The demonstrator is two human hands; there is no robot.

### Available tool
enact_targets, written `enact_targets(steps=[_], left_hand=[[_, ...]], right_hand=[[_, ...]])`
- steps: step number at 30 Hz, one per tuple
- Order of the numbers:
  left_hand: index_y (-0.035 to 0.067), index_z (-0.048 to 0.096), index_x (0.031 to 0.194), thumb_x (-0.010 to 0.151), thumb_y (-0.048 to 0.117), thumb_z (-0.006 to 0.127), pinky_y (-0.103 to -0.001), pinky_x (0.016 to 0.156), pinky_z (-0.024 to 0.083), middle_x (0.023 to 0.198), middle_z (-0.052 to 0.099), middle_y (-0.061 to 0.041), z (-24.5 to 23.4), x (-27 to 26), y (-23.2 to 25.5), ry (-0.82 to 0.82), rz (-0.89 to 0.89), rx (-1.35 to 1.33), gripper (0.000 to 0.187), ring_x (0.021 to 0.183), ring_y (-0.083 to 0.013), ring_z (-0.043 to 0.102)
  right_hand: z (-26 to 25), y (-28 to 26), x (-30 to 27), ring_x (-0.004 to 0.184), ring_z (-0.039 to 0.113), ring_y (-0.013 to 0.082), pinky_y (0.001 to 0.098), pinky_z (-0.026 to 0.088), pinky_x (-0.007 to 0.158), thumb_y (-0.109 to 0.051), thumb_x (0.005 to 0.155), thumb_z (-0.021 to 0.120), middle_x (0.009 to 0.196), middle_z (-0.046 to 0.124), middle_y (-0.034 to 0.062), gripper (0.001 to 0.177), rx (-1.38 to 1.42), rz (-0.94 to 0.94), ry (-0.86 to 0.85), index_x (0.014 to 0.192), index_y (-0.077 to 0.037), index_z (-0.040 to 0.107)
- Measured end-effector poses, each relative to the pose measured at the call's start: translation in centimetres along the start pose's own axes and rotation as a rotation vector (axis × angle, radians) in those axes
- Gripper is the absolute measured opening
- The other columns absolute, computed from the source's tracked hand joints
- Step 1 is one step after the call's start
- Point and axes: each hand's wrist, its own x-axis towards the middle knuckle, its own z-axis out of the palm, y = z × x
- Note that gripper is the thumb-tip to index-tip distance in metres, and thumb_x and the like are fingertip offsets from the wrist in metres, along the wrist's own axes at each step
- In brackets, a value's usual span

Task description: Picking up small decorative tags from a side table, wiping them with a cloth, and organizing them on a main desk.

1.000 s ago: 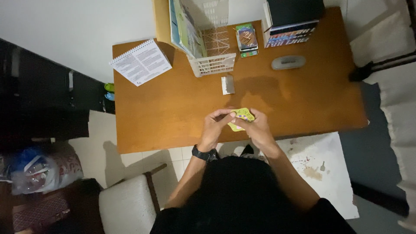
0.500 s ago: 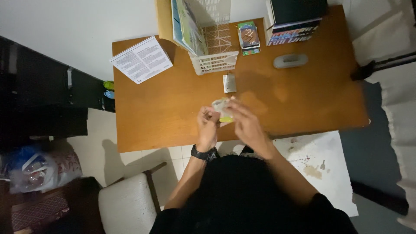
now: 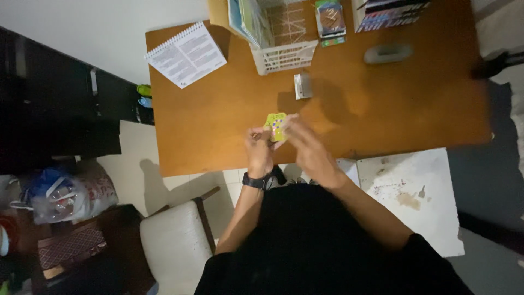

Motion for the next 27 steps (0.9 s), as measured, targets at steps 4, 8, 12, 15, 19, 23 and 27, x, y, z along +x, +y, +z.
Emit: enact_targets(steps=[4,8,12,15,19,23,27], left_hand=[[0.006,0.044,0.106,0.092,0.0,0.059,-0.043,0.074,0.07,0.105,0.062,-0.013,1.0,-1.1,3.9,0.093,-0.068,-0.137,0.021,0.094,-0.0258,0.072],[0.005,0.052,0.103,0.096,0.009,0.064,-0.039,0.074,0.068,0.102,0.064,-0.012,-0.8,-1.3,4.9,-0.002,-0.016,0.071,0.015,0.091,-0.0226,0.071],[0.0,0.055,0.099,0.101,0.01,0.067,-0.038,0.065,0.068,0.09,0.063,-0.012,-2.5,-1.1,4.4,-0.15,0.093,0.42,0.016,0.079,-0.0187,0.065],[0.0,0.054,0.096,0.102,0.011,0.066,-0.034,0.064,0.068,0.089,0.065,-0.01,-3.2,-1.4,6.3,-0.21,0.069,0.478,0.017,0.08,-0.0148,0.067],[0.001,0.056,0.094,0.099,0.011,0.063,-0.034,0.062,0.064,0.085,0.069,-0.011,-5.8,0.1,6.5,-0.103,0.024,0.629,0.013,0.075,-0.0159,0.073],[-0.001,0.053,0.098,0.101,0.005,0.063,-0.035,0.062,0.065,0.089,0.067,-0.012,-9.9,3.0,4.5,0.043,0.105,0.357,0.012,0.076,-0.0176,0.068],[-0.001,0.058,0.103,0.098,0.002,0.061,-0.037,0.069,0.068,0.098,0.067,-0.012,-9.5,3.3,4.7,0.022,0.051,0.232,0.007,0.084,-0.0194,0.07]], right_hand=[[3.1,1.7,-0.9,0.141,0.047,0.0419,0.0471,0.041,0.118,0.013,0.073,0.055,0.149,0.051,0.0239,0.065,-0.172,-0.193,-0.186,0.137,0.006,0.059],[6.1,4.9,-1.2,0.122,0.065,0.0287,0.0383,0.056,0.102,0.009,0.095,0.051,0.137,0.066,0.0161,0.046,0.602,0.535,0.151,0.138,0.002,0.065],[7.7,3.2,0.5,0.096,0.071,0.0234,0.0391,0.061,0.077,-0.018,0.099,0.057,0.118,0.068,0.0161,0.04,1.722,0.985,0.211,0.132,0.004,0.063],[8.1,2.3,1.8,0.099,0.07,0.0175,0.0321,0.06,0.079,-0.002,0.093,0.062,0.122,0.07,0.0126,0.04,1.319,0.86,0.077,0.133,0.002,0.058],[12.0,7.7,-0.1,0.094,0.071,0.0192,0.0297,0.06,0.075,0.005,0.086,0.075,0.113,0.073,0.0186,0.044,0.987,0.91,0.033,0.128,0.008,0.065],[13.7,8.7,1.0,0.073,0.065,0.0283,0.0315,0.05,0.044,-0.002,0.095,0.07,0.109,0.071,0.0242,0.034,0.783,1.042,0.12,0.128,0.003,0.065],[19.5,12.8,-1.9,0.108,0.071,0.0313,0.0327,0.062,0.065,0.011,0.086,0.043,0.133,0.063,0.0254,0.06,0.178,0.39,0.107,0.14,-0.003,0.063]])
